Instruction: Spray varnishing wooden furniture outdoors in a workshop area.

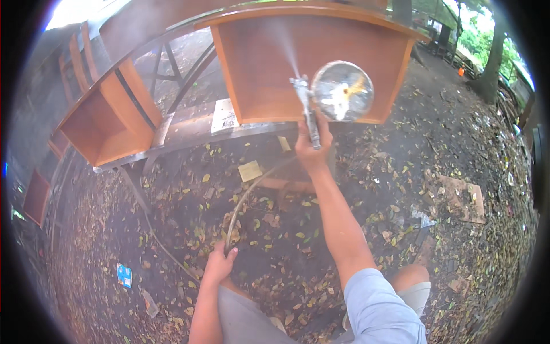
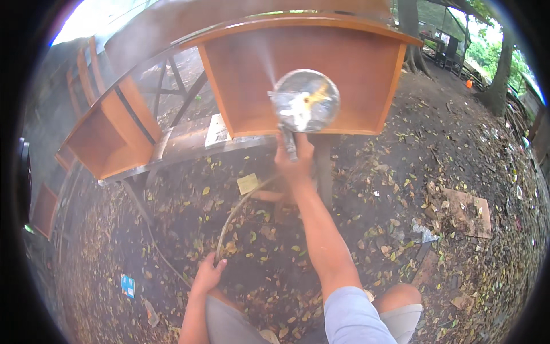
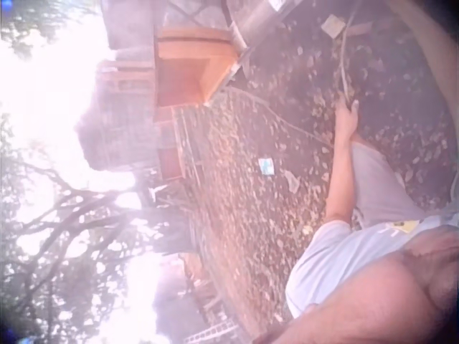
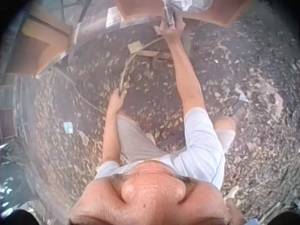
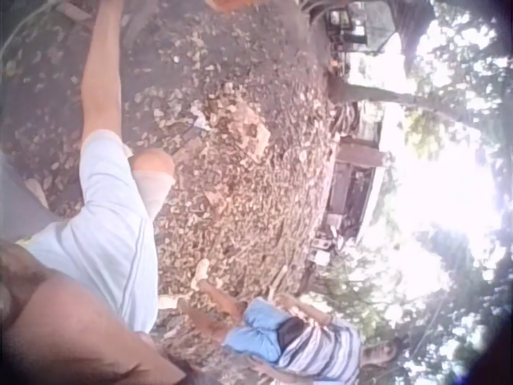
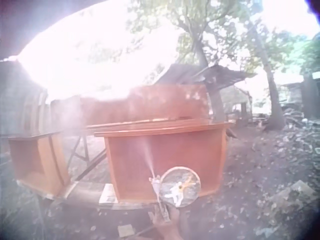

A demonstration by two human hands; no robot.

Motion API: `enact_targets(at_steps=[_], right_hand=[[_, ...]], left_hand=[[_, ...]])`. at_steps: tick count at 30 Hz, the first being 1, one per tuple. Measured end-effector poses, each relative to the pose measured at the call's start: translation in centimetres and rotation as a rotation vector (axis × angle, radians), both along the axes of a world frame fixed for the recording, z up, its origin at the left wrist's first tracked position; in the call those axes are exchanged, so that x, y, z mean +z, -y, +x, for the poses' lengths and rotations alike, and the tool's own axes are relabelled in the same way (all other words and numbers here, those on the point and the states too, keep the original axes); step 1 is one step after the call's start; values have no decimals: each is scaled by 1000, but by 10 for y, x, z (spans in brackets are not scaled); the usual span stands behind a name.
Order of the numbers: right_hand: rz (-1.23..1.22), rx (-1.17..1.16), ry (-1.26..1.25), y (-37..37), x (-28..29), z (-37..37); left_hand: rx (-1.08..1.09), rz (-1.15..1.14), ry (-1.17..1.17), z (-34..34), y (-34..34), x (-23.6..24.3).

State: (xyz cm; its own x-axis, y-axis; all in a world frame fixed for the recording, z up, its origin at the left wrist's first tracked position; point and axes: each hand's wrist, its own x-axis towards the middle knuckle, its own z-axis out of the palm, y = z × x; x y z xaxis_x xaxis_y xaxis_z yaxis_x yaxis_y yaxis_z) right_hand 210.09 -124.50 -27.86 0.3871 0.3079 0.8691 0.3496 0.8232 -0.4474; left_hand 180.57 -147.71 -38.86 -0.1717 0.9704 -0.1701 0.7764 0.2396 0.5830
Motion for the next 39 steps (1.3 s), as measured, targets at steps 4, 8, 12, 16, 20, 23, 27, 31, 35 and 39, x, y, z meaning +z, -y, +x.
enact_targets(at_steps=[4,8,12,16,20,23,27,31,35,39], right_hand=[[-55,-167,-125,7,-3,54],[-118,-369,-210,32,-26,113],[-76,-552,-275,46,-44,148],[-531,-383,-484,99,-29,145],[-720,-219,-440,154,52,110],[-867,-44,-423,207,105,62],[-1039,132,-246,293,154,36],[-1249,375,-110,363,266,24],[-1321,699,-12,388,374,-38],[-1318,865,102,401,421,-131]], left_hand=[[-67,-47,17,13,1,3],[-85,-109,-27,41,5,36],[-121,-180,-52,51,4,41],[-41,-273,-147,60,4,49],[167,-270,-155,57,13,65],[403,-361,-124,50,51,100],[465,-487,-222,36,136,162],[494,-538,-86,9,241,237],[367,-668,150,-33,316,326],[274,-516,285,-76,353,417]])
